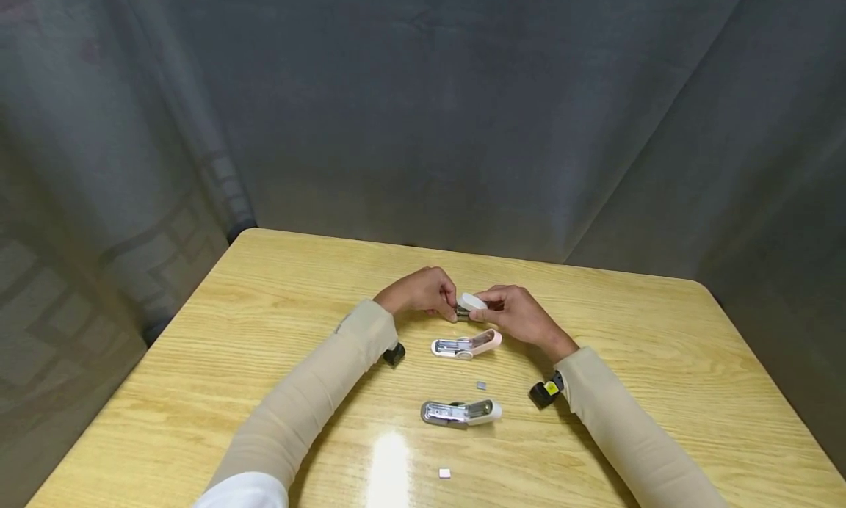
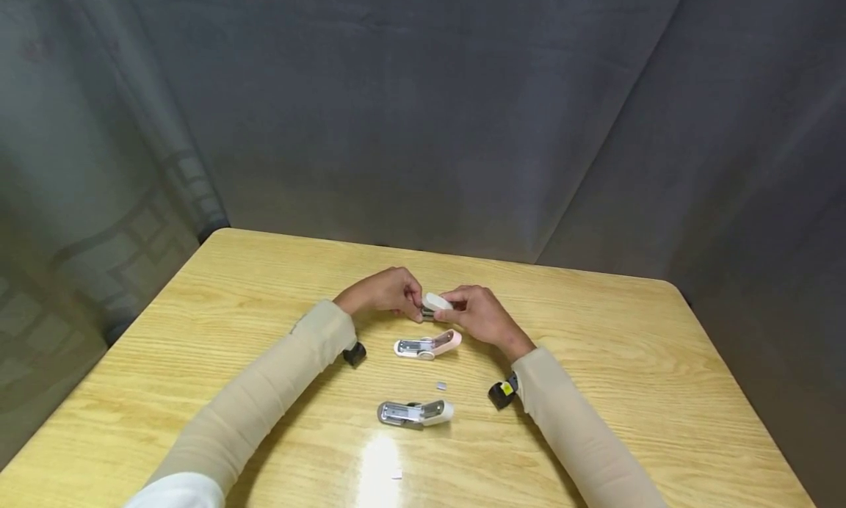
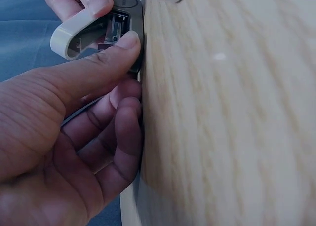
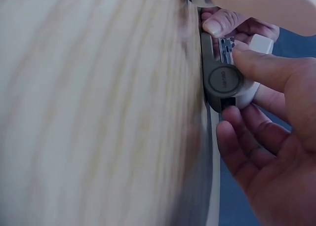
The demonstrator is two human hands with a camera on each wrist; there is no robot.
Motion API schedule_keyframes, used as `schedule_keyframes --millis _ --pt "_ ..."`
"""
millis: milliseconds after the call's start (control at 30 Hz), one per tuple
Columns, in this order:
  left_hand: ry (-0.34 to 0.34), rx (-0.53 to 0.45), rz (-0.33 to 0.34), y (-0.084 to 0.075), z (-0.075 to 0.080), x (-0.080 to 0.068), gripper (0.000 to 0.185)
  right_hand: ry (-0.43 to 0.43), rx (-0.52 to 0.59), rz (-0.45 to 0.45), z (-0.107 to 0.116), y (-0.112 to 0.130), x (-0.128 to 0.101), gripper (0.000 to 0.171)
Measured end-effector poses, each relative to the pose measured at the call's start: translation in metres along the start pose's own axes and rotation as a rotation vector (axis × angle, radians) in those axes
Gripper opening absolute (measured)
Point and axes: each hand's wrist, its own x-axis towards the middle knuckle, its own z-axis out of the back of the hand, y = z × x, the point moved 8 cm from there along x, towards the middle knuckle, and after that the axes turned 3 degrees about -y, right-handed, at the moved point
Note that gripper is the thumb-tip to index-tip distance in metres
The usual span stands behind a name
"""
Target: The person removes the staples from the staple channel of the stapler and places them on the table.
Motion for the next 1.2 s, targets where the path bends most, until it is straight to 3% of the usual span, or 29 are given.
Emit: schedule_keyframes --millis 667,933,1200 --pt "-0.001 -0.028 -0.018 -0.004 -0.002 -0.004 0.014 0.017 0.022 -0.067 0.008 -0.01 -0.007 0.02" --pt "-0.001 -0.047 -0.023 -0.003 -0.001 -0.007 0.013 0.035 0.043 -0.03 0.009 -0.007 -0.009 0.017" --pt "0.011 -0.057 -0.03 -0.005 -0.003 -0.007 0.012 0.049 0.101 -0.088 0.01 -0.015 -0.012 0.019"
